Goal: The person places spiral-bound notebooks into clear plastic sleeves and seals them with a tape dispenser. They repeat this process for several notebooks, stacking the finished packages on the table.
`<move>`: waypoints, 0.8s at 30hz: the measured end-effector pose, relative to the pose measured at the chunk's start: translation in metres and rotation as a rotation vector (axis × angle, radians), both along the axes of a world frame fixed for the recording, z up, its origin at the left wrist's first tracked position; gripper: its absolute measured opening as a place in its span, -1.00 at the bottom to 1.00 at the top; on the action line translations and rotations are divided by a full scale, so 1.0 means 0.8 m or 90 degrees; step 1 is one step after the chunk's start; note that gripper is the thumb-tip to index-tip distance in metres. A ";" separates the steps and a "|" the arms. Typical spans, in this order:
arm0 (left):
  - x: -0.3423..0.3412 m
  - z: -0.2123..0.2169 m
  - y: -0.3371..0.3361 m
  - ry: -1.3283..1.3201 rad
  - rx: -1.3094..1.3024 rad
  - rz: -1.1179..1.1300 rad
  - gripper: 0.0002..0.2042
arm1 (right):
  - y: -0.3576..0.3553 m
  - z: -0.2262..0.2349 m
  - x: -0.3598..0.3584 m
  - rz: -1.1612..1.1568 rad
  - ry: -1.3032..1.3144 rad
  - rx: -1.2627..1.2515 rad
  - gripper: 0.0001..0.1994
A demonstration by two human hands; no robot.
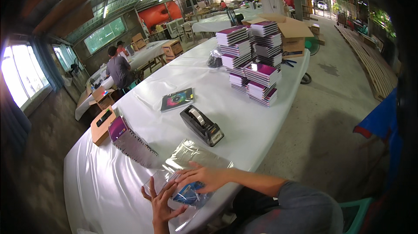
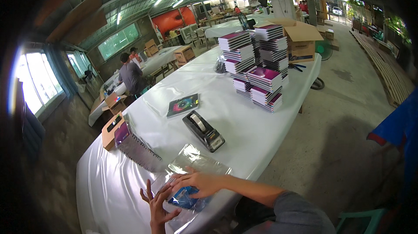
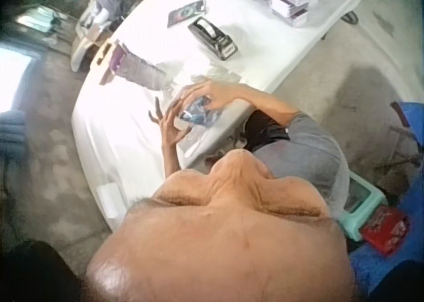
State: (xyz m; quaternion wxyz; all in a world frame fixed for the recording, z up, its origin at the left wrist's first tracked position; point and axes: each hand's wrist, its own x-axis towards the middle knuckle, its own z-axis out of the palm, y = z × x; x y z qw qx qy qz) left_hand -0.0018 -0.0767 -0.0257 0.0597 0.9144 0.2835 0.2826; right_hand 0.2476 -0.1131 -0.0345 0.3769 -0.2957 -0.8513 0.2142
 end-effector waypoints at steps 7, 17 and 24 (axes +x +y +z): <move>-0.005 -0.010 0.004 0.016 0.036 0.033 -0.36 | -0.028 0.139 -0.003 0.075 0.104 0.174 -0.69; -0.006 -0.044 0.006 -0.050 0.110 0.028 -0.45 | 0.003 0.159 -0.067 -0.056 0.428 0.636 -0.88; -0.025 -0.056 -0.006 0.038 0.038 -0.009 -0.39 | 0.023 0.146 -0.036 -0.145 0.467 0.579 -0.88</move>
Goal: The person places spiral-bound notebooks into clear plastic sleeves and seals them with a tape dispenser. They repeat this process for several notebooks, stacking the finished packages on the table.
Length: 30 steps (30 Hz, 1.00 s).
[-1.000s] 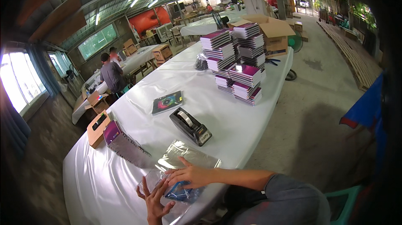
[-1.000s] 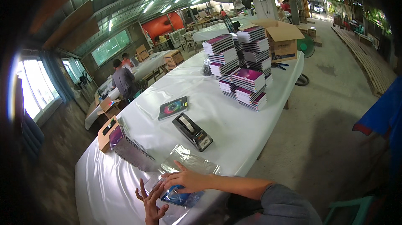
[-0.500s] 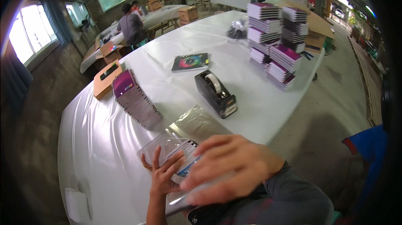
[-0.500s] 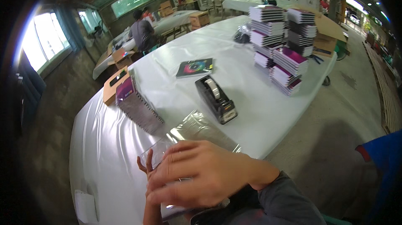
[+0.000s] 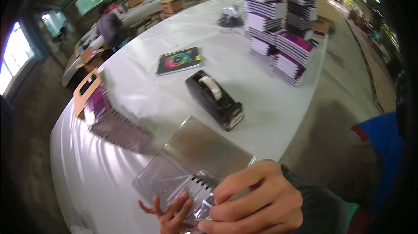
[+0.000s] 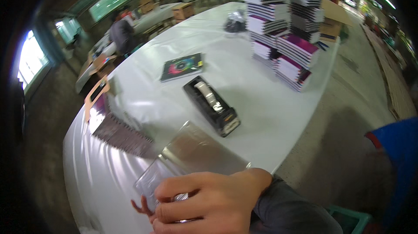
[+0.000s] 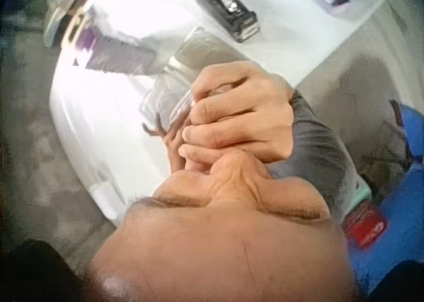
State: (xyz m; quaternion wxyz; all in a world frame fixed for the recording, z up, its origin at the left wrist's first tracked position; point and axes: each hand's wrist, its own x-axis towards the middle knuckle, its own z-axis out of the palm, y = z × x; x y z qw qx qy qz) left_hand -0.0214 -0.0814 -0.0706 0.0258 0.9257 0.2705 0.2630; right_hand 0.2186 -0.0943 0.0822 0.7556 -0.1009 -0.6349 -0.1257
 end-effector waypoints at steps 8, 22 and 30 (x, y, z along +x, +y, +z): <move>0.012 0.013 0.014 -0.074 0.017 -0.025 -0.32 | 0.020 -0.010 0.039 -0.109 0.001 0.141 -0.87; 0.025 0.010 0.011 -0.165 0.031 -0.004 -0.39 | 0.011 -0.008 0.046 -0.155 0.027 0.025 -0.83; 0.024 0.004 0.017 -0.105 0.054 0.011 -0.40 | 0.013 -0.007 0.051 -0.164 0.013 -0.003 -0.85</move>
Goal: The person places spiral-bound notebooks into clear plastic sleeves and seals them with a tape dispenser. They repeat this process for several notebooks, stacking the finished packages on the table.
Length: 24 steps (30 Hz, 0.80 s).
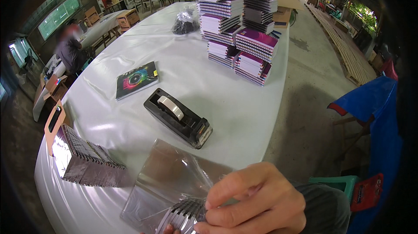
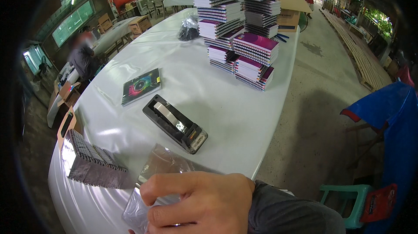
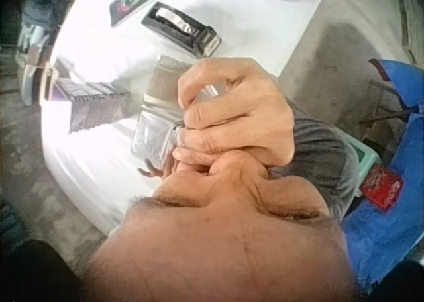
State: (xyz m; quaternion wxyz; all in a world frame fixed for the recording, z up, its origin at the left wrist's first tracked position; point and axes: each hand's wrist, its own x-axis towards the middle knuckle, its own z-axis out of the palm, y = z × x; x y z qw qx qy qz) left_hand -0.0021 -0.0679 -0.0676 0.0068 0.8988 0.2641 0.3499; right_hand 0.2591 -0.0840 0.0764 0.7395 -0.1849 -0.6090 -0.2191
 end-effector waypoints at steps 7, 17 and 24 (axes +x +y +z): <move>0.001 0.000 0.001 0.017 0.012 0.015 -0.40 | 0.000 0.000 0.007 0.065 -0.004 0.046 -0.85; -0.009 -0.003 0.002 0.037 0.018 0.034 -0.39 | -0.005 -0.003 0.056 0.168 -0.249 -0.261 -0.89; -0.011 -0.002 -0.001 0.032 0.022 0.031 -0.41 | 0.042 -0.006 0.032 0.211 -0.242 -0.136 -0.88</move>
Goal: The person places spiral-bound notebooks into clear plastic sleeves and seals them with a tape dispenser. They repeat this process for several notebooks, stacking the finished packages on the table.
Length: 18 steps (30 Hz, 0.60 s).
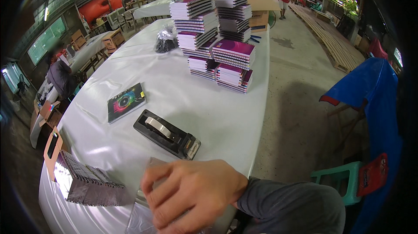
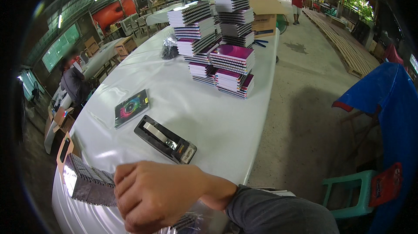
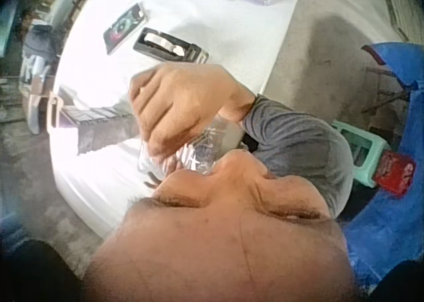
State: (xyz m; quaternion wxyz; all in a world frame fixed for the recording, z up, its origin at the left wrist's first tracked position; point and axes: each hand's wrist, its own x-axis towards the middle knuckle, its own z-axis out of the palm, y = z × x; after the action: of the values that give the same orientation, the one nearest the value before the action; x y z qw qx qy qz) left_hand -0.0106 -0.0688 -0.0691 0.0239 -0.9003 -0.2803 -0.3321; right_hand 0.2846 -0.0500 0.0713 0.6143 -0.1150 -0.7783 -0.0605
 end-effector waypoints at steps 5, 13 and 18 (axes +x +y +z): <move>-0.001 0.002 0.001 -0.003 -0.007 -0.001 -0.42 | -0.010 -0.009 -0.011 0.026 -0.009 0.026 -0.87; 0.002 0.001 0.001 -0.008 -0.019 -0.011 -0.44 | -0.025 -0.022 -0.021 -0.011 0.005 0.033 -0.77; 0.001 0.001 -0.003 -0.008 -0.024 -0.004 -0.45 | -0.035 -0.002 0.003 -0.024 -0.093 -0.058 -0.72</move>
State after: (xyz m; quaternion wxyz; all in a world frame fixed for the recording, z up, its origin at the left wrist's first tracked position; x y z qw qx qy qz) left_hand -0.0097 -0.0709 -0.0682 0.0039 -0.8993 -0.2840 -0.3326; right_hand 0.2869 -0.0783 0.0693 0.5485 -0.1530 -0.8208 -0.0450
